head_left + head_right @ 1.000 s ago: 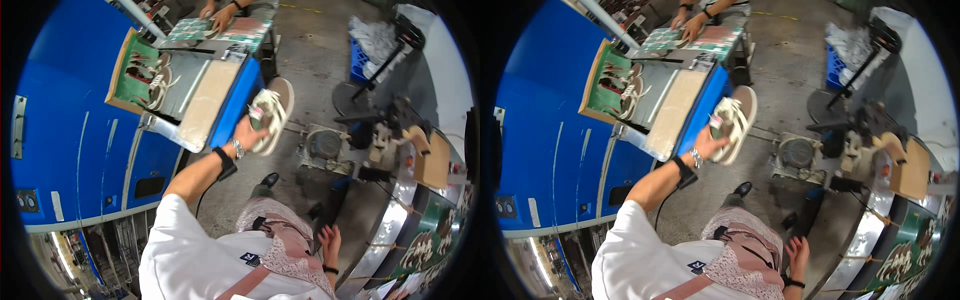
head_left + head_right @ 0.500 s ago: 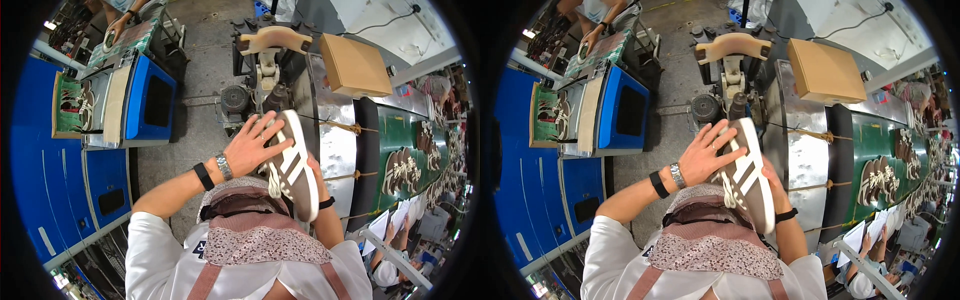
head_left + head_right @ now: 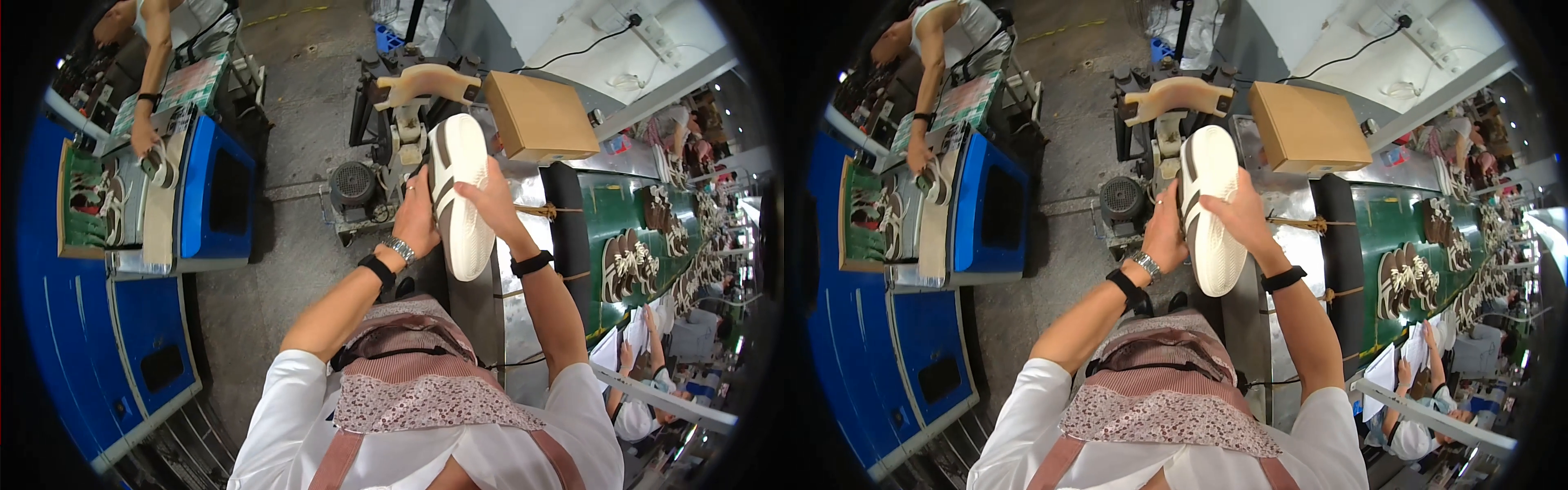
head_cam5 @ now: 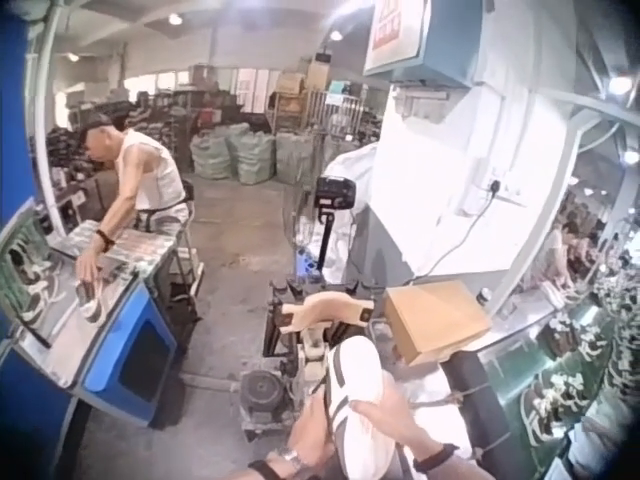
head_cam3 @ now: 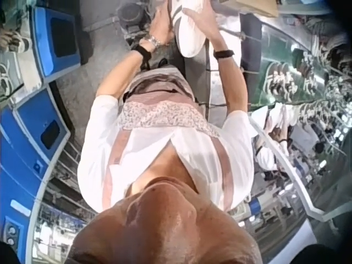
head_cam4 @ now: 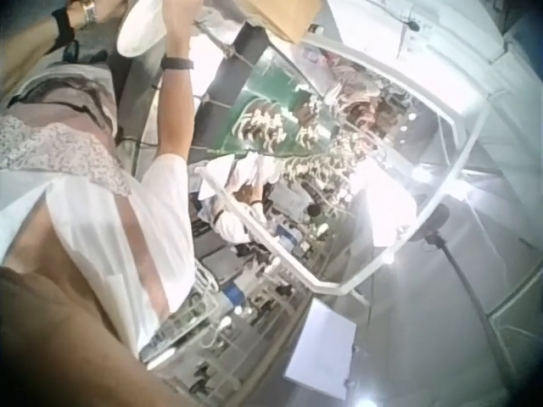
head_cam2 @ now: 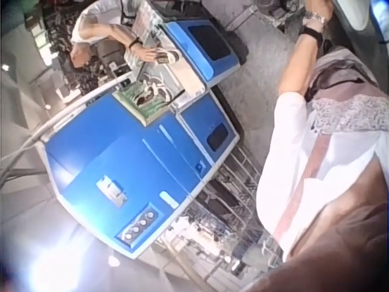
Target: Fitting shoe uppers onto lasts, securing them with industrial fixtures, and placing finished components on a conveyor belt and storage rack.
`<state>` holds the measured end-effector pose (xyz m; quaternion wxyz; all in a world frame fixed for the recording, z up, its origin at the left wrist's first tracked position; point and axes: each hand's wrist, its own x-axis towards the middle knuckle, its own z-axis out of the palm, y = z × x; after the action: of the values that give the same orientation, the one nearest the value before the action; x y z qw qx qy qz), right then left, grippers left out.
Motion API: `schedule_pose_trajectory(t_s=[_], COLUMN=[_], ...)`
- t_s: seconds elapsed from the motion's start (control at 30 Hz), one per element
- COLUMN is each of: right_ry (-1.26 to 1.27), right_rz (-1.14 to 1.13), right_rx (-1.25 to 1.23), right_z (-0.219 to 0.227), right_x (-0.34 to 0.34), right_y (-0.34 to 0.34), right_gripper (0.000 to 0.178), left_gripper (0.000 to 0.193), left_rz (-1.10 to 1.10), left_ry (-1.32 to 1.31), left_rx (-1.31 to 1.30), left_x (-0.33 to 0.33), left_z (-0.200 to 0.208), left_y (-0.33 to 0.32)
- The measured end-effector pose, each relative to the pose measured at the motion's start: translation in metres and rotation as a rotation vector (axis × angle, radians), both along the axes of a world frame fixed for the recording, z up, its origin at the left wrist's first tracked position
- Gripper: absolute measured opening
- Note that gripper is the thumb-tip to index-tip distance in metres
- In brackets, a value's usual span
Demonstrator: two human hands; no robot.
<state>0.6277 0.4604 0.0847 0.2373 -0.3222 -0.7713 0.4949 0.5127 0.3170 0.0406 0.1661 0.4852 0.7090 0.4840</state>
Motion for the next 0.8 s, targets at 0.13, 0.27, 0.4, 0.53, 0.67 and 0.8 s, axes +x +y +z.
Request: schedule_pose_trajectory(t_s=[0.13, 0.27, 0.4, 0.53, 0.67, 0.8], right_ry=[-0.427, -0.549, -0.406, -0.356, -0.372, -0.272], right_rz=[-0.084, 0.025, -0.003, -0.122, -0.129, -0.183], right_rx=[0.293, 0.376, 0.405, 0.445, 0.381, 0.502], right_z=[0.014, 0.033, 0.017, 0.011, 0.014, 0.005], right_x=[-0.034, -0.056, -0.017, -0.036, -0.045, -0.042], right_y=[-0.007, -0.007, -0.024, -0.02, -0.023, -0.027], right_gripper=[0.084, 0.086, 0.082, 0.079, 0.074, 0.069], left_gripper=[0.076, 0.053, 0.053, 0.07, 0.066, 0.063], left_rz=[-0.034, -0.248, -0.278, -0.411, -0.331, -0.119], left_ry=[0.068, -0.376, 0.01, -0.61, -0.737, -1.3], left_rx=[0.085, 0.176, 0.106, 0.092, 0.053, -0.029], left_x=[-0.021, -0.026, -0.029, -0.02, -0.034, -0.022], left_z=[-0.03, -0.057, -0.092, -0.063, -0.078, -0.067], left_y=[0.003, 0.021, 0.015, 0.011, 0.002, 0.006])
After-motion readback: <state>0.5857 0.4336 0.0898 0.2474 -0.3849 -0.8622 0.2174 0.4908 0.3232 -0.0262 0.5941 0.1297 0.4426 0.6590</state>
